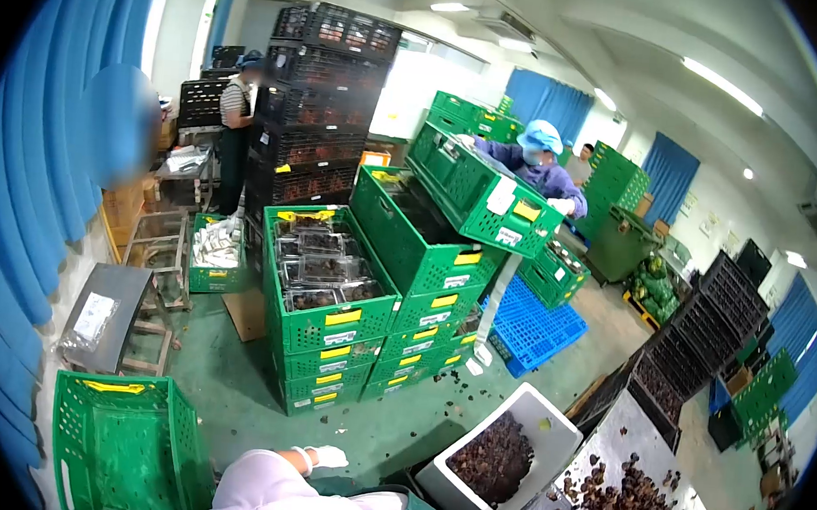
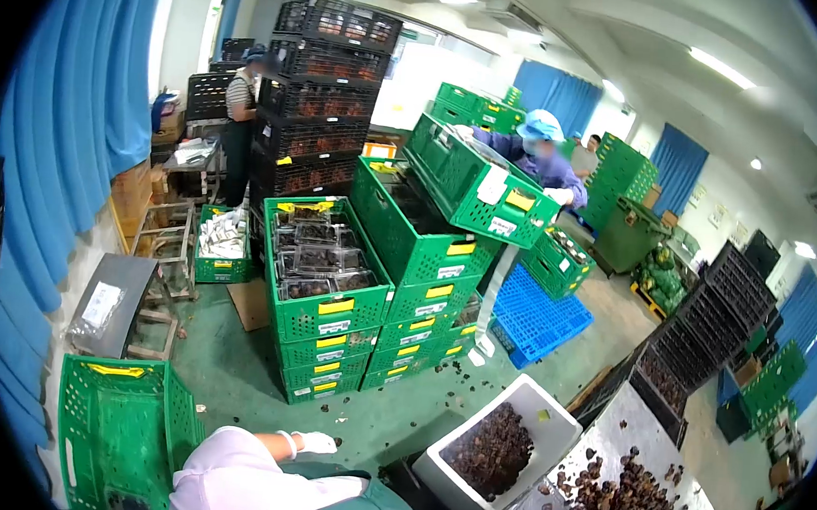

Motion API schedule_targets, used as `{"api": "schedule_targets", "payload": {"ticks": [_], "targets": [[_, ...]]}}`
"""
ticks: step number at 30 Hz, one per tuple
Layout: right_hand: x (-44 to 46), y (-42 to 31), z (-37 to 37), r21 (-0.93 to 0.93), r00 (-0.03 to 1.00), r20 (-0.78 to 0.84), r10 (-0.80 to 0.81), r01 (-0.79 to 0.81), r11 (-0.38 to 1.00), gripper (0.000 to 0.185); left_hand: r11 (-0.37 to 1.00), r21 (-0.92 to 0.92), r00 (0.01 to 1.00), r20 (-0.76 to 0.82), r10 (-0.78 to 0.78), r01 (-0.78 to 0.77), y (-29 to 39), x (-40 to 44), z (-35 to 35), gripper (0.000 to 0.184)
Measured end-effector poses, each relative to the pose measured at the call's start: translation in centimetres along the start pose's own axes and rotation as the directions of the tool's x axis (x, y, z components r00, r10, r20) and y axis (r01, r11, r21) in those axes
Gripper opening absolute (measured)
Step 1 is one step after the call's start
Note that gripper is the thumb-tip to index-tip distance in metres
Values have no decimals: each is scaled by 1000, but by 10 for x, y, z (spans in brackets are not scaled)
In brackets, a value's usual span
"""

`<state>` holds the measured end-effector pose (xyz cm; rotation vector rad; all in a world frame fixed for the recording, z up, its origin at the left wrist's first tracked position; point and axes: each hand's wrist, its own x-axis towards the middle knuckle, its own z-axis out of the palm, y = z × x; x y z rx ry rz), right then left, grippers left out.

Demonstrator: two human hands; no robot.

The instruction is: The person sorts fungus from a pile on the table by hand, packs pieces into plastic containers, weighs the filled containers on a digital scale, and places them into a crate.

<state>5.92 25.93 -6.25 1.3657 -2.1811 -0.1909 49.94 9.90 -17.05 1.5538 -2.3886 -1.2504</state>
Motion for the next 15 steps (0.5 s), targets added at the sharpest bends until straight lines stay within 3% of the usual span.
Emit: {"api": "schedule_targets", "payload": {"ticks": [2,4,6,7,9,10,12,15], "targets": [[23,-5,-67,303,887,442,135,-290,908,58,995,-59,996,-28,81,-83,12,1,-3,43],[16,-4,-26,314,901,420,112,-260,913,63,982,-1,982,6,191,-191,15,6,-3,39],[13,-3,-33,424,976,178,124,-190,886,60,985,-69,986,40,163,-160,21,-6,-7,37],[19,1,-48,470,986,131,101,-152,870,58,993,-120,986,164,31,-11,26,-4,-10,36],[23,7,-69,534,981,145,131,-189,824,54,975,-57,965,141,222,-216,-15,11,6,40],[15,3,-61,510,983,106,150,-183,841,54,986,-31,955,246,168,-165,-21,12,0,39],[10,3,-54,473,960,258,113,-227,851,57,998,53,900,437,-6,-19,-24,18,-18,37],[19,-2,-64,396,888,445,115,-310,864,64,982,185,809,573,-131,27,-3,57,-48,35]]}}
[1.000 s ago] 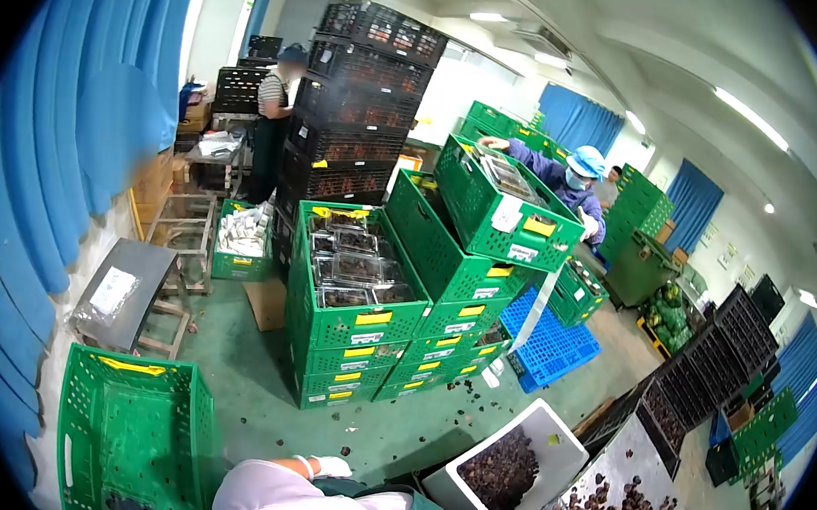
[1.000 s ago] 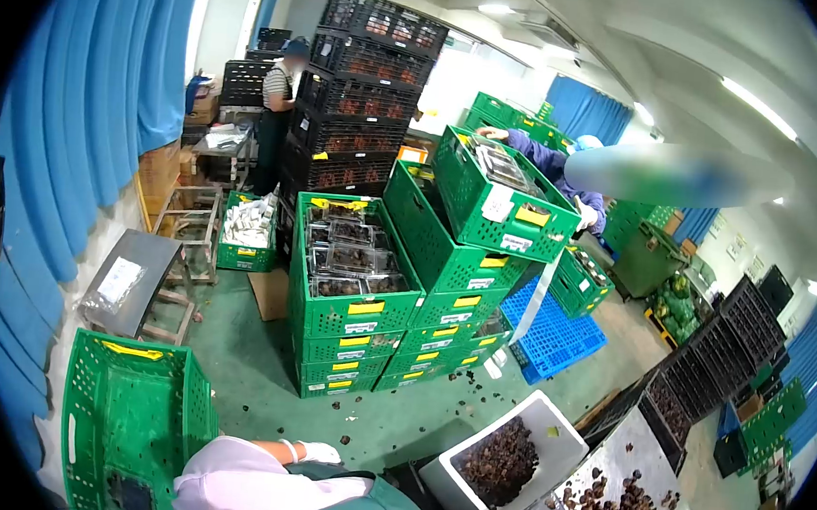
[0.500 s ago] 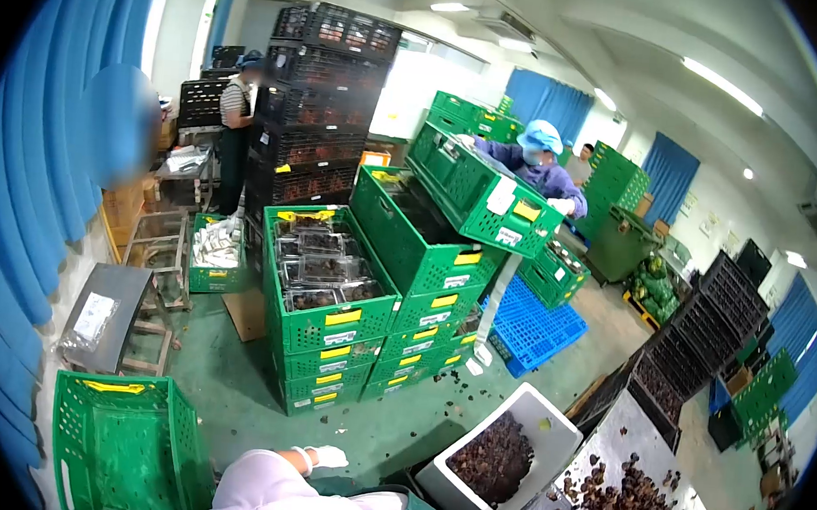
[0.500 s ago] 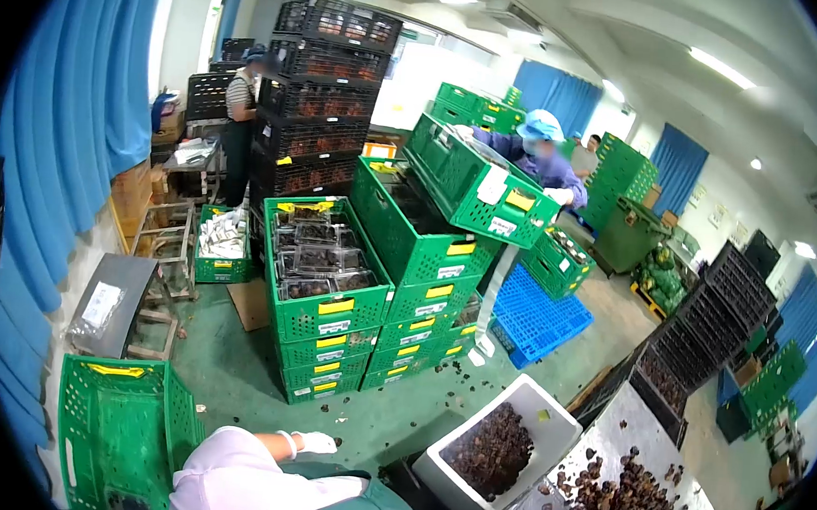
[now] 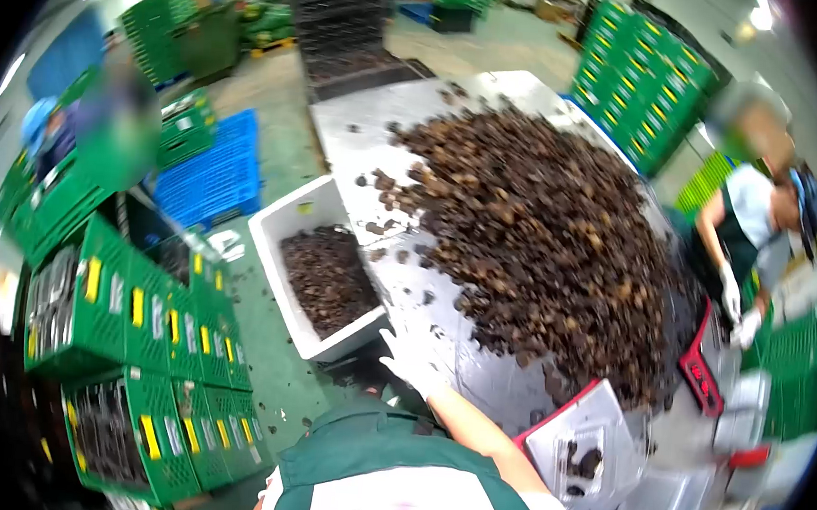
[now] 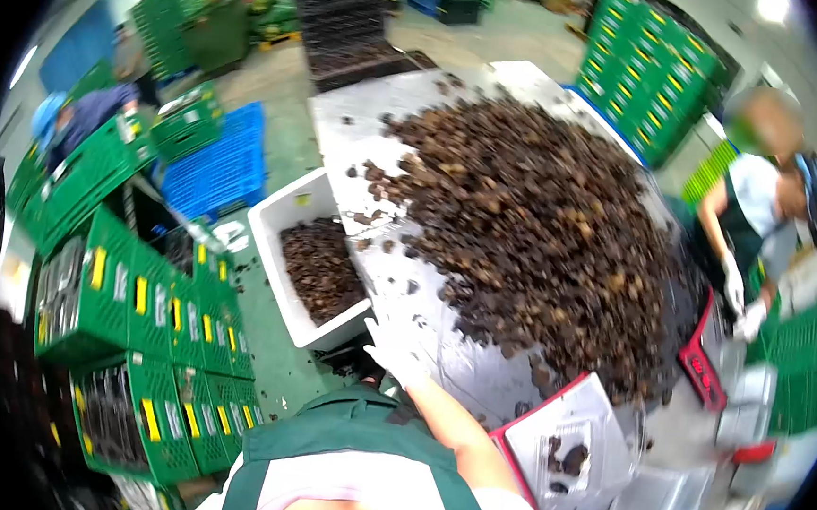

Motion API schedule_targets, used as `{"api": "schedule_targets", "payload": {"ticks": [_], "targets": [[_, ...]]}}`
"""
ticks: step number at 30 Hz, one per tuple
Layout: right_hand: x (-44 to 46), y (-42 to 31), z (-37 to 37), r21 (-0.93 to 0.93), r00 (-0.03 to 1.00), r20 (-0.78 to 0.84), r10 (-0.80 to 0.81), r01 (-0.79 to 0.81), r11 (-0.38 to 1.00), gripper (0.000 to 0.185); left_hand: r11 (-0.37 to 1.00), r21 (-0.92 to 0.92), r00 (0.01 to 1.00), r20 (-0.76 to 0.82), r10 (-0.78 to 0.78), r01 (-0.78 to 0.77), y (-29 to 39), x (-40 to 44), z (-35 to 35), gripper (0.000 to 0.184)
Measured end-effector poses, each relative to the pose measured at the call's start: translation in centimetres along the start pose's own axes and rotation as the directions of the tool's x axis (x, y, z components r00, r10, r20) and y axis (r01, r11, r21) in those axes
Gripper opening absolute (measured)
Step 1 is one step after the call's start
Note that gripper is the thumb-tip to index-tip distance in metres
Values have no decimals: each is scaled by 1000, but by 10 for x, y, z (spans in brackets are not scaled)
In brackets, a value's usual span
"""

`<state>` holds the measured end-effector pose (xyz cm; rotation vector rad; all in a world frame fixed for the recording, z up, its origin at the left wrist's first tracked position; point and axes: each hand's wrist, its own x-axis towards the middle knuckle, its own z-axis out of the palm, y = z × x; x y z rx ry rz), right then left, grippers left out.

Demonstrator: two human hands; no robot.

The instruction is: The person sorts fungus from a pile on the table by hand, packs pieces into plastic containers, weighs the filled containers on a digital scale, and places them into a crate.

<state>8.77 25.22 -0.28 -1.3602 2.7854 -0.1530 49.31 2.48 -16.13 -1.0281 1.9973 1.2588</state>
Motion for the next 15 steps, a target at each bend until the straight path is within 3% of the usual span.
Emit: {"api": "schedule_targets", "payload": {"ticks": [2,5,7,9,10,11,12,13,14,15], "targets": [[3,-2,-3,2,998,59,25,-26,1000,65,998,70,998,56,6,-9,33,26,-42,33],[7,1,-8,20,987,155,43,-46,999,62,981,104,986,-28,166,-162,117,85,-103,31],[8,4,-7,113,984,167,57,-76,991,61,898,232,842,-319,434,-375,188,118,-122,30],[10,4,-1,170,986,153,72,-98,981,60,831,147,784,-279,555,-537,269,130,-142,25],[10,4,1,182,985,149,88,-114,977,59,737,142,682,-299,668,-660,310,130,-141,25],[10,4,2,219,986,132,106,-133,967,55,619,285,551,-286,784,-732,344,133,-139,24],[9,3,8,312,985,78,151,-168,935,53,620,132,576,-263,774,-774,383,125,-131,24],[9,3,3,406,980,25,199,-192,894,51,469,296,435,-175,883,-832,416,120,-125,25],[4,8,-3,496,939,-74,335,-256,830,49,347,352,330,-108,938,-870,447,111,-116,27],[2,20,-29,585,870,-156,467,-300,754,47,282,327,287,-32,957,-902,470,104,-106,30]]}}
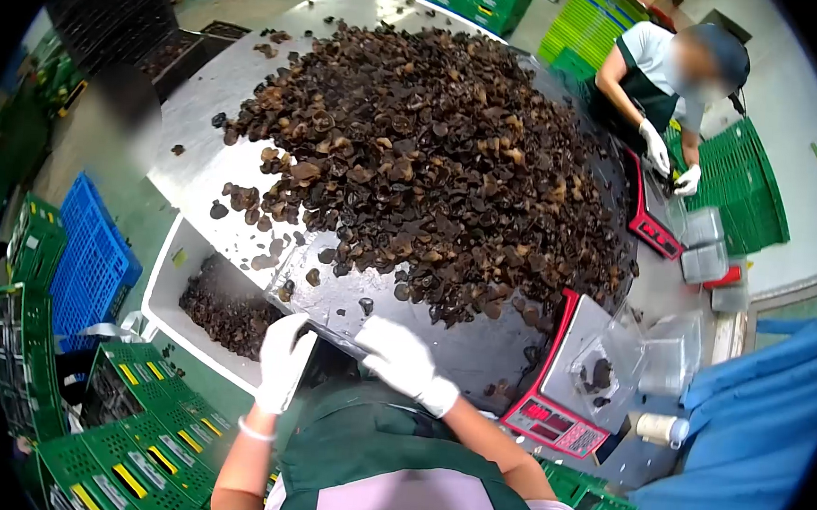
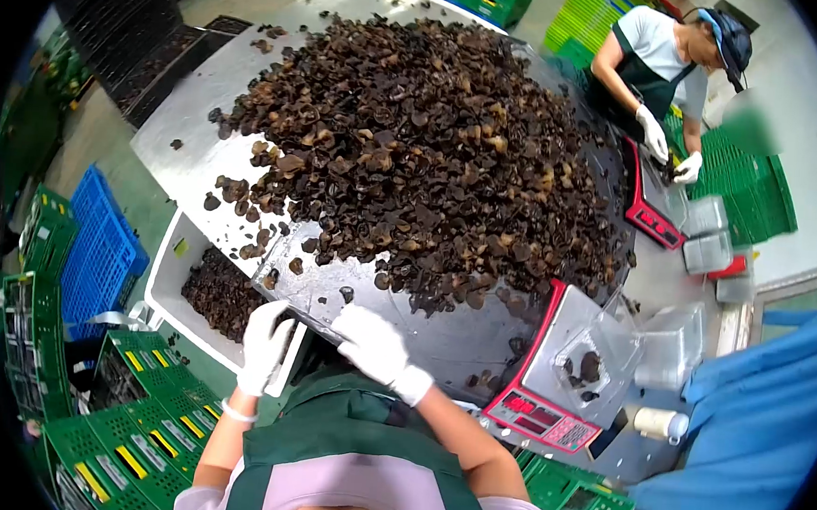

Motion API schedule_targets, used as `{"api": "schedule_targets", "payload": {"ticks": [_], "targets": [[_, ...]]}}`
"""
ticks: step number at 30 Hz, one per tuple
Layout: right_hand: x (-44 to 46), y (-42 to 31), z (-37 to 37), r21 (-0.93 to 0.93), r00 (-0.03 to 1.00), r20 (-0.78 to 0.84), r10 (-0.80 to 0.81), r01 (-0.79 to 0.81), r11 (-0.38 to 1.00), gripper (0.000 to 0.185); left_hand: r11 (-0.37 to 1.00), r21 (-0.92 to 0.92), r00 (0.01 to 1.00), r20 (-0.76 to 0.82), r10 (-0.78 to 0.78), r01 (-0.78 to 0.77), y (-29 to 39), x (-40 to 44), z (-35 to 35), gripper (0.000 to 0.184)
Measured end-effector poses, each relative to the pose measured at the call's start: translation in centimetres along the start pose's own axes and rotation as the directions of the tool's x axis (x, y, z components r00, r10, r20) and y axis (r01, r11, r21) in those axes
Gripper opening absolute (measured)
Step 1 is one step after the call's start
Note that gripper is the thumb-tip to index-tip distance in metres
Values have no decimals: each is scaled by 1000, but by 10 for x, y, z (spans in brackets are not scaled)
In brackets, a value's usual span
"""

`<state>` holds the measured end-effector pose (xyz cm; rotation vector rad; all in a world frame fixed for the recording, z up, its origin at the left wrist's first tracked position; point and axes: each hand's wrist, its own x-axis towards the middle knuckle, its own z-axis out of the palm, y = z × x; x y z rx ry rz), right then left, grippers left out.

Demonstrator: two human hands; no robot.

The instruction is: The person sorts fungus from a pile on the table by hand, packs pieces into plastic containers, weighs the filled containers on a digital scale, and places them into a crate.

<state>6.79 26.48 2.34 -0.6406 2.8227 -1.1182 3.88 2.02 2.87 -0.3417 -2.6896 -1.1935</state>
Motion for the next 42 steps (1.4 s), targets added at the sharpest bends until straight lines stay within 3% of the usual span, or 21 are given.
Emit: {"api": "schedule_targets", "payload": {"ticks": [2,4,6,7,11,16,18,20,22,24,25,27,28,30,32,35,37,40,42], "targets": [[7,18,-35,-106,922,-366,126,-176,979,50,980,-14,973,118,199,-198,13,31,25,37],[17,25,-61,-95,785,-509,353,-458,884,59,945,67,920,257,295,-321,16,49,55,45],[12,51,-54,-420,814,-371,448,-577,701,70,917,113,881,341,326,-383,18,55,74,44],[10,45,-50,-477,792,-279,543,-605,638,74,904,93,868,338,365,-417,15,58,81,39],[-36,18,-19,-448,831,-255,495,-555,701,73,904,2,854,328,403,-427,4,64,89,29],[-78,-3,-21,-287,829,-255,498,-557,780,54,945,-146,910,261,322,-293,4,72,87,27],[-94,-3,-28,-176,820,-309,482,-547,818,42,942,-136,927,179,328,-307,1,78,68,27],[-107,-3,-38,-33,742,-406,533,-595,803,39,973,-12,966,119,229,-229,-6,87,27,27],[-116,2,-50,30,660,-479,579,-647,762,40,978,135,986,34,-164,158,-41,83,-13,31],[-120,18,-56,264,568,-450,689,-652,710,40,795,604,999,-34,-35,48,-67,79,-45,34],[-115,25,-60,362,532,-401,745,-655,663,39,810,585,999,-51,0,30,-60,77,-46,35],[-98,39,-59,390,586,-393,708,-591,706,40,864,500,994,-46,102,-65,-21,80,-31,36],[-83,40,-62,394,613,-394,685,-561,728,41,948,293,989,-41,145,-127,6,81,-13,31],[-55,41,-62,245,707,-471,527,-469,848,48,973,58,970,112,214,-222,44,77,30,20],[-31,40,-61,-30,795,-439,419,-479,877,61,940,46,924,209,321,-338,56,65,70,25],[-11,46,-46,-72,827,-241,508,-537,841,71,944,6,881,363,305,-330,62,59,97,40],[-11,62,-30,-156,855,-243,458,-500,852,62,928,-79,835,415,361,-363,68,61,103,49],[-16,69,-27,-170,868,-259,424,-473,865,49,919,-39,770,533,351,-392,68,57,109,49],[-23,77,-20,-62,849,-414,328,-386,921,39,917,-73,773,515,370,-391,63,55,110,45]]}}
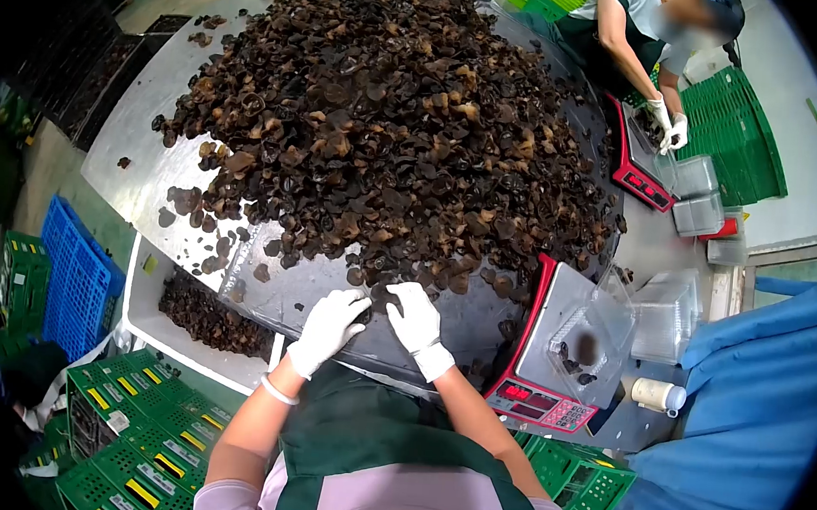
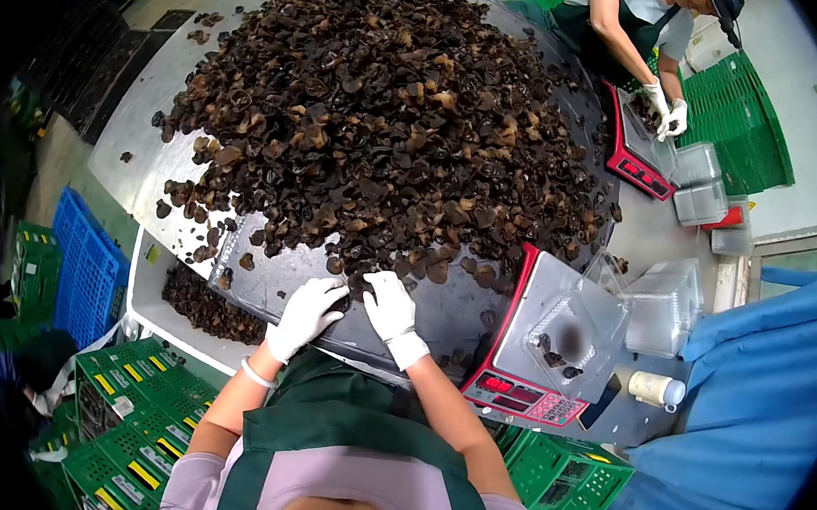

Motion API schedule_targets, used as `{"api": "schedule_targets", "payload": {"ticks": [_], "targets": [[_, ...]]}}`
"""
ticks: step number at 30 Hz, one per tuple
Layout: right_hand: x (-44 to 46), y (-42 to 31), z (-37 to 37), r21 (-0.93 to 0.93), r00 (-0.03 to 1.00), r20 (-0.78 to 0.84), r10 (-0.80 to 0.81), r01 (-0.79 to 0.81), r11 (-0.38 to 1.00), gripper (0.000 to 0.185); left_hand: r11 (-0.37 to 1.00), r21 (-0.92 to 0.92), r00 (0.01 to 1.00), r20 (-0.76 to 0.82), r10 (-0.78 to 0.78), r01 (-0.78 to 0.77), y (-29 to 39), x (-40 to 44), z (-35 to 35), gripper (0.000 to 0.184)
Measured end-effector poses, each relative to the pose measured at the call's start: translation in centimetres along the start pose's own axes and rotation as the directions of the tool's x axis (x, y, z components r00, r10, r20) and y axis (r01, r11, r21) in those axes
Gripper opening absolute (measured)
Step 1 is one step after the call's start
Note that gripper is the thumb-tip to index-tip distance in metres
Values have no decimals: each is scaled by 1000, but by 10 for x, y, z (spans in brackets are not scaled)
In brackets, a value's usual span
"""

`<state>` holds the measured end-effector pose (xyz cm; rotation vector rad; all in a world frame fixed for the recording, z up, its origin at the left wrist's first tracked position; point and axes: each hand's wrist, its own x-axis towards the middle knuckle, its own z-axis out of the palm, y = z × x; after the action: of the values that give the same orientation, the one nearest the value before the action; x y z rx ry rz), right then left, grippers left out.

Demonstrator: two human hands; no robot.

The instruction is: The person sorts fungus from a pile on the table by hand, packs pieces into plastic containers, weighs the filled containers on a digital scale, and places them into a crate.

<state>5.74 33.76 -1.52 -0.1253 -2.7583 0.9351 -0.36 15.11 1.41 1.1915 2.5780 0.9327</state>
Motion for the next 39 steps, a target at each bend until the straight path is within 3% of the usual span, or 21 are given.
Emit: {"api": "schedule_targets", "payload": {"ticks": [2,4,5,6,8,12,16,17,18,20,21,22,24,25,26,29,31,32,33,35,39], "targets": [[-4,7,0,158,981,84,173,-185,970,36,999,-26,999,-37,21,-22,-6,0,7,41],[-7,16,-2,296,929,188,319,-363,883,33,900,-421,962,-181,-206,114,-4,-3,10,26],[-9,22,-6,700,823,393,411,-557,447,33,678,-657,893,-18,-450,329,-2,-5,11,14],[-10,24,-10,790,716,608,343,-588,-172,34,532,-755,862,85,-499,382,-6,-6,10,19],[-15,23,-14,785,717,619,320,-580,-218,40,-202,-907,766,421,-486,370,-12,-11,12,35],[-22,7,-26,795,821,562,99,-503,-340,49,-533,-800,841,470,-269,276,-10,-7,10,44],[-36,-6,-38,818,849,512,129,-437,-374,50,-562,-782,849,468,-245,269,6,1,-7,43],[-43,-4,-31,906,899,414,142,-422,35,45,-559,-783,855,463,-234,272,13,2,-13,41],[-47,-9,-34,896,892,436,121,-443,41,47,-560,-778,853,473,-220,287,23,5,-19,41],[-49,-18,-28,790,830,558,-3,-531,-307,53,224,-895,882,286,-374,385,45,13,-31,35],[-49,-17,-19,692,826,553,-108,-527,-494,58,366,-796,862,354,-362,481,57,16,-40,30],[-53,5,1,497,875,307,-373,-482,-721,57,571,-751,941,230,-247,333,66,18,-35,29],[-55,-29,-26,684,709,675,204,-497,-534,44,815,-580,1000,0,26,-21,69,20,-16,29],[-49,-42,-42,835,796,526,299,-416,-360,39,774,-633,999,14,31,-15,74,25,-21,27],[-57,-25,-42,758,754,603,261,-441,-481,35,714,-694,996,72,-55,89,76,25,-26,26],[-53,-24,-114,872,855,418,307,-282,-401,29,530,-813,951,91,-296,243,68,28,-39,24],[-59,-6,-160,967,766,234,599,-249,-59,30,594,-786,937,-54,-346,173,45,23,-30,26],[-54,-24,-203,925,708,-9,706,-263,276,23,626,-764,917,-123,-378,156,41,20,-27,24],[-71,7,-216,703,639,-309,705,-345,621,24,697,-699,916,-157,-368,160,34,15,-25,23],[-89,31,-243,510,543,-572,615,-352,785,22,754,-625,915,-154,-373,202,19,4,-19,21],[-119,63,-272,465,517,-616,595,-371,804,24,890,-387,929,-176,-327,240,-13,-19,-5,19]]}}
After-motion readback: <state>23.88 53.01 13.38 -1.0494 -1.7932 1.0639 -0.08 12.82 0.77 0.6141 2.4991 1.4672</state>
